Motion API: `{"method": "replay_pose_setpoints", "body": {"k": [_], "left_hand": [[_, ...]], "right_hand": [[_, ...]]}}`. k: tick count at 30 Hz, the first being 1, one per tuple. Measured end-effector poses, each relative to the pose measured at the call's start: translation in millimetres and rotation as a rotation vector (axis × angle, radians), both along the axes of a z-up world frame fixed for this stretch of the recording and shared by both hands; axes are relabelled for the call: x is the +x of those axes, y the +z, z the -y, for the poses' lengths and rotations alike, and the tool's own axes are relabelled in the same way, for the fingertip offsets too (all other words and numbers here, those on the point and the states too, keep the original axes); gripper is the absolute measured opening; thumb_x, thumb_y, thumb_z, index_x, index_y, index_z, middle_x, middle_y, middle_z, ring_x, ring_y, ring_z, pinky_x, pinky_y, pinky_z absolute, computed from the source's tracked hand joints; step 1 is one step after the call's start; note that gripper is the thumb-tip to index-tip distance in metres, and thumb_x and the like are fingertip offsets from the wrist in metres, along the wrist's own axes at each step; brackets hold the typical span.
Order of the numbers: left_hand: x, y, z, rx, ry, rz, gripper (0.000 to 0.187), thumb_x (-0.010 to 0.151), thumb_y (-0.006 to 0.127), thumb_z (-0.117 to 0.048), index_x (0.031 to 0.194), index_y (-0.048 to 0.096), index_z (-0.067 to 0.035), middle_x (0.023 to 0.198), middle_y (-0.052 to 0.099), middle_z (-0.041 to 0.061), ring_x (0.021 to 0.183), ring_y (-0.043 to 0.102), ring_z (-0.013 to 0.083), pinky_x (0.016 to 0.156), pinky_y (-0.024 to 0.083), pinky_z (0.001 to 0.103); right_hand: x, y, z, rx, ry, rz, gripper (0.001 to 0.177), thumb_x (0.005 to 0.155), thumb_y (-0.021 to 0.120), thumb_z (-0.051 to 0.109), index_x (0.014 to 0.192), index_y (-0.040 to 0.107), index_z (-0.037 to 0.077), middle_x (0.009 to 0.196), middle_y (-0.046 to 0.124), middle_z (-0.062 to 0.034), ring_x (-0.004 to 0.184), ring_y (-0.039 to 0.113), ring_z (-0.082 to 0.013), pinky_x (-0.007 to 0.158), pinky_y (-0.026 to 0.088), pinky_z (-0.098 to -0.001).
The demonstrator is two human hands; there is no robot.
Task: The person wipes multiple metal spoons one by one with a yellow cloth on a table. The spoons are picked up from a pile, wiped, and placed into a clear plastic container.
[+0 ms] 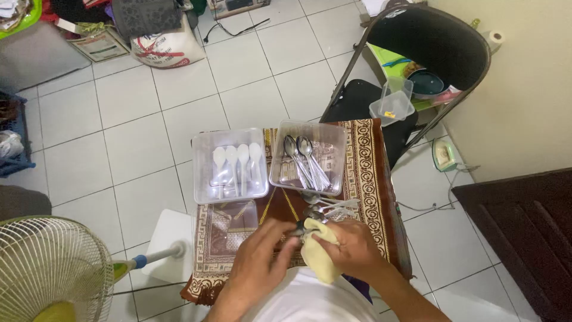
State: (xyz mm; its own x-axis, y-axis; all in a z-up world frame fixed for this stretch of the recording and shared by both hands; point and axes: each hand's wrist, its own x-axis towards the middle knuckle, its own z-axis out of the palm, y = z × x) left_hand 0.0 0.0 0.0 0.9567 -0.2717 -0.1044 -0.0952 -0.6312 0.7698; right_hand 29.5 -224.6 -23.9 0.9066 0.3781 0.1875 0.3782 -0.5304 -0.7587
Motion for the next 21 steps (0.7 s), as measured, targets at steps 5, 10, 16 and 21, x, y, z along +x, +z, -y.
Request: {"method": "replay_pose_setpoints", "body": {"k": [5,10,16,21], "left_hand": [[10.8,20.0,14.0,-0.086,-0.074,0.346,0.008,0.093,0.066,-0.014,0.096,0.070,-0.009,0.085,0.067,0.002,0.071,0.062,0.0177,0.066,0.049,0.032],[11.1,-17.3,13.5,-0.094,-0.012,0.356,0.013,0.089,0.064,-0.004,0.096,0.072,-0.012,0.076,0.065,-0.002,0.059,0.056,0.0096,0.060,0.046,0.028],[21.8,-27.9,-16.6,-0.248,0.280,0.408,0.016,0.089,0.064,0.002,0.100,0.070,-0.008,0.068,0.052,-0.002,0.051,0.038,0.0100,0.043,0.029,0.023],[13.6,-36.3,-22.1,-0.230,0.306,0.352,0.006,0.093,0.065,-0.006,0.097,0.069,-0.007,0.075,0.065,0.002,0.044,0.039,0.0089,0.033,0.030,0.022]], "right_hand": [[-0.4,13.8,-5.1,0.015,0.139,0.008,0.015,0.075,0.077,0.016,0.065,0.067,0.010,0.053,0.069,-0.0018,0.038,0.054,-0.0161,0.050,0.049,-0.0304],[-16.8,-0.1,-5.2,-0.080,0.047,-0.147,0.020,0.080,0.078,0.024,0.074,0.068,0.008,0.055,0.067,-0.0062,0.041,0.053,-0.0215,0.044,0.043,-0.0364],[-33.2,-29.5,6.7,-0.094,0.046,-0.020,0.010,0.084,0.074,0.022,0.082,0.076,0.013,0.065,0.077,-0.0002,0.046,0.066,-0.0142,0.047,0.053,-0.0315],[-31.3,-18.9,41.3,-0.049,-0.041,-0.189,0.032,0.089,0.064,0.035,0.101,0.075,0.008,0.061,0.075,-0.0041,0.047,0.075,-0.0150,0.033,0.058,-0.0240]]}}
